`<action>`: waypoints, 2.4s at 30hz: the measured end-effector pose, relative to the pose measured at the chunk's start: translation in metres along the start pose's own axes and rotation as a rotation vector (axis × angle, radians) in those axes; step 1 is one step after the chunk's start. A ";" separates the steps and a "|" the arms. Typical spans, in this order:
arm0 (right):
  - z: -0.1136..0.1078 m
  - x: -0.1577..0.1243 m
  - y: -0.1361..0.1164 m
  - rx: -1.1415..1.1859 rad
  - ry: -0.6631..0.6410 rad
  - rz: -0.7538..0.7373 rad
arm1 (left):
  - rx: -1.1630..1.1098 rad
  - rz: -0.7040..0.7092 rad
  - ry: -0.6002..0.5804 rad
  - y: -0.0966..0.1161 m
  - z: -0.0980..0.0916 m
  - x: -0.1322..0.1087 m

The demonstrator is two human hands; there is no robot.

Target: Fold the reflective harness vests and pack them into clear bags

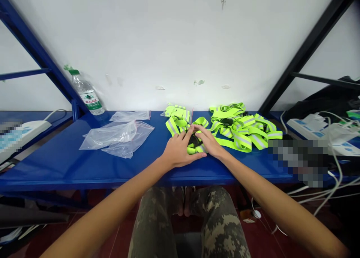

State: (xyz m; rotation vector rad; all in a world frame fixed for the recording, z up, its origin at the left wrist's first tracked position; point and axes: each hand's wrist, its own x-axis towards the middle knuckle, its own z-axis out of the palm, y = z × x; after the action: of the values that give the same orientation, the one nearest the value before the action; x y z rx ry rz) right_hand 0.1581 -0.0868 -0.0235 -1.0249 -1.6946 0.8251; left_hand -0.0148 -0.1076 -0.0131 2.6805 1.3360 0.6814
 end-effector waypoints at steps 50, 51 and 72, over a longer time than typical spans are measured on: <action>-0.029 -0.018 -0.001 -0.614 0.072 -0.191 | -0.059 -0.035 -0.008 -0.023 0.009 0.007; -0.027 -0.025 -0.006 -0.579 0.041 -0.234 | -0.059 -0.024 -0.009 -0.023 0.010 0.008; -0.015 -0.036 -0.004 -0.675 -0.165 -0.319 | 0.195 0.070 0.165 -0.009 -0.012 -0.025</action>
State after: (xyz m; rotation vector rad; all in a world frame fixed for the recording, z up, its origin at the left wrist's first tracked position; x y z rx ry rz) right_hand 0.1776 -0.1205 -0.0288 -1.0913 -2.2774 0.1179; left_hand -0.0395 -0.1228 -0.0139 2.8917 1.4203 0.8382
